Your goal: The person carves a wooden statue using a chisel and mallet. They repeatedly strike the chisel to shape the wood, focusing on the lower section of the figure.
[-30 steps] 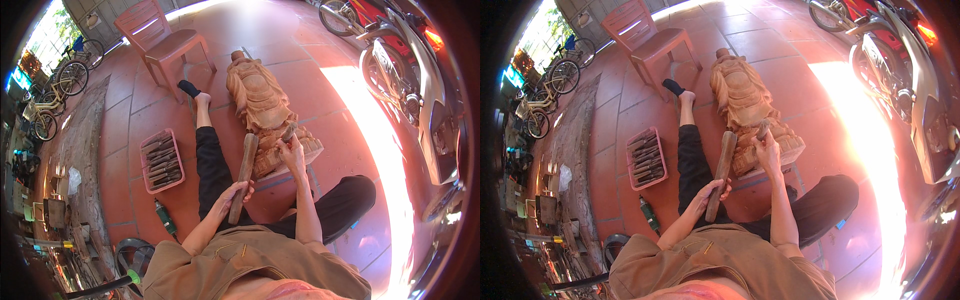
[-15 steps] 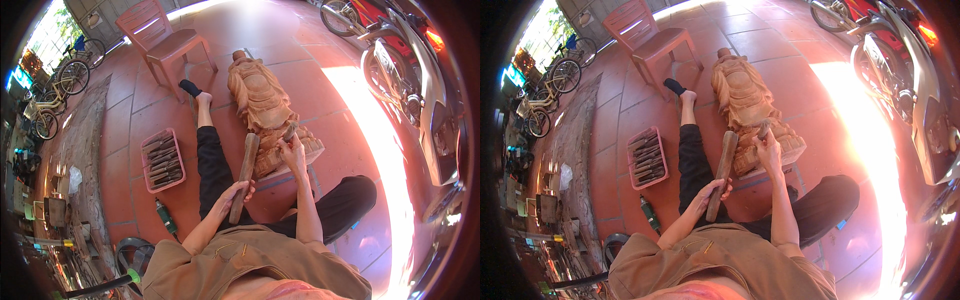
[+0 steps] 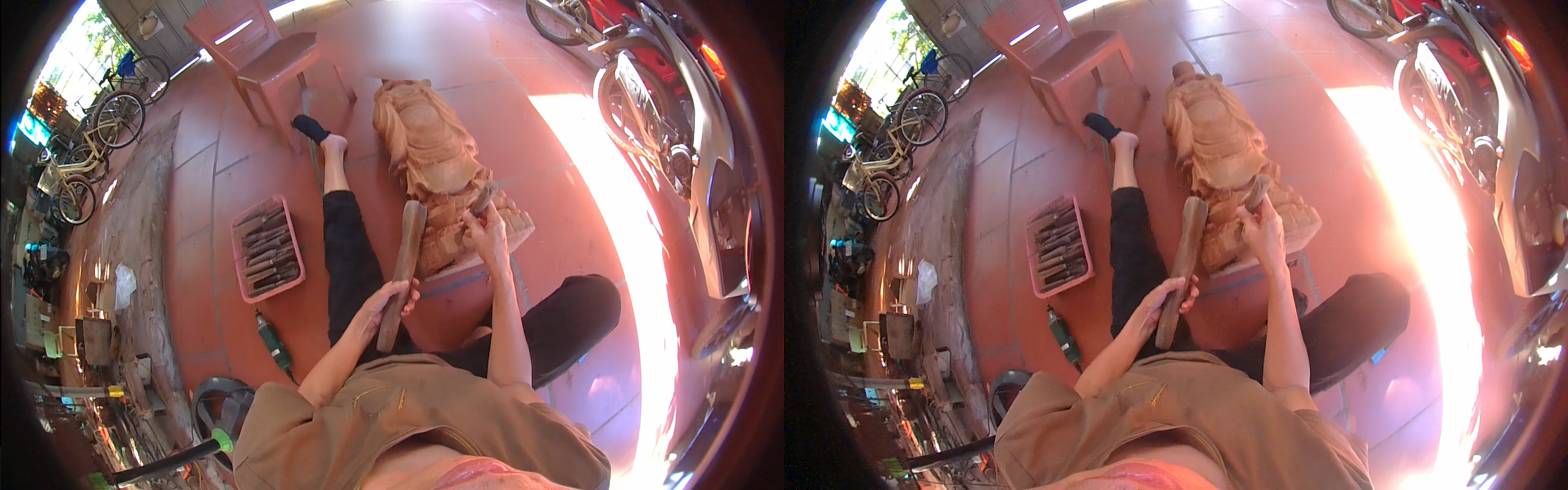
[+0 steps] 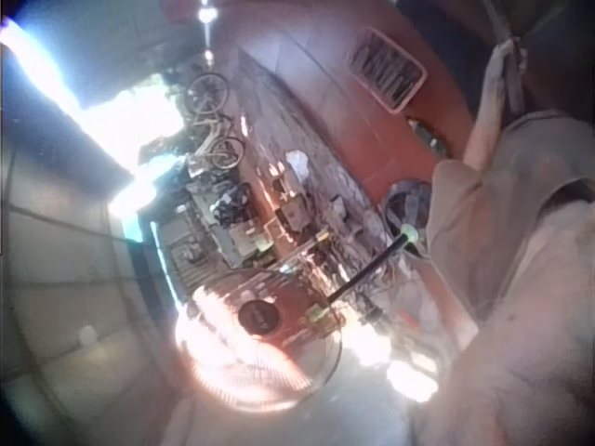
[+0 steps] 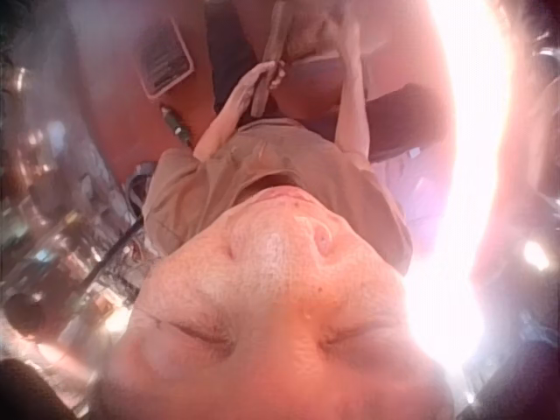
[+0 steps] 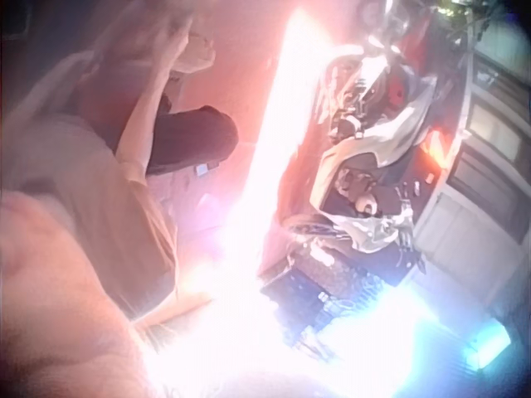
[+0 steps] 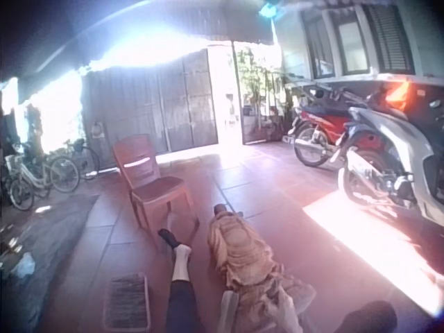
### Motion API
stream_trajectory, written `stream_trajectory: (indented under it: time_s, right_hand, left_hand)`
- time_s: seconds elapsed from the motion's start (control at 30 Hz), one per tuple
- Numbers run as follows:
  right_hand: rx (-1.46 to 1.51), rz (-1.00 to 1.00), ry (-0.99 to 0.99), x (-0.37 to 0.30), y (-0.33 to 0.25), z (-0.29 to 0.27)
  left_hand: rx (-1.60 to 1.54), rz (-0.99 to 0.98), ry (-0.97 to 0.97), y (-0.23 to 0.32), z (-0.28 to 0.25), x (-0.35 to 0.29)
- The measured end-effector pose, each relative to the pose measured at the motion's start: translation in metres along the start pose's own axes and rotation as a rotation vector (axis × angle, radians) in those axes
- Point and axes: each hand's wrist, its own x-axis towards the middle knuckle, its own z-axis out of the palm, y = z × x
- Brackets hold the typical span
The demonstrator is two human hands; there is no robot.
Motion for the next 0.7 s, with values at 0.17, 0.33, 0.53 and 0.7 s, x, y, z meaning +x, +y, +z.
stream_trajectory:
  time_s: [0.17,0.33,0.53,0.7]
  right_hand:
    - [-0.069,0.101,-0.013,0.003,0.009,-0.016]
    - [-0.205,0.163,0.006,0.004,0.002,-0.030]
    - [0.030,0.193,0.054,0.002,-0.006,-0.032]
    - [0.150,0.115,0.089,0.004,0.005,-0.016]
  left_hand:
    - [0.014,0.001,0.014,-0.002,-0.001,0.002]
    - [0.087,-0.008,0.003,-0.004,-0.008,0.006]
    - [-0.011,0.014,0.004,-0.003,-0.001,0.004]
    - [-0.025,0.008,0.008,-0.002,0.001,0.004]
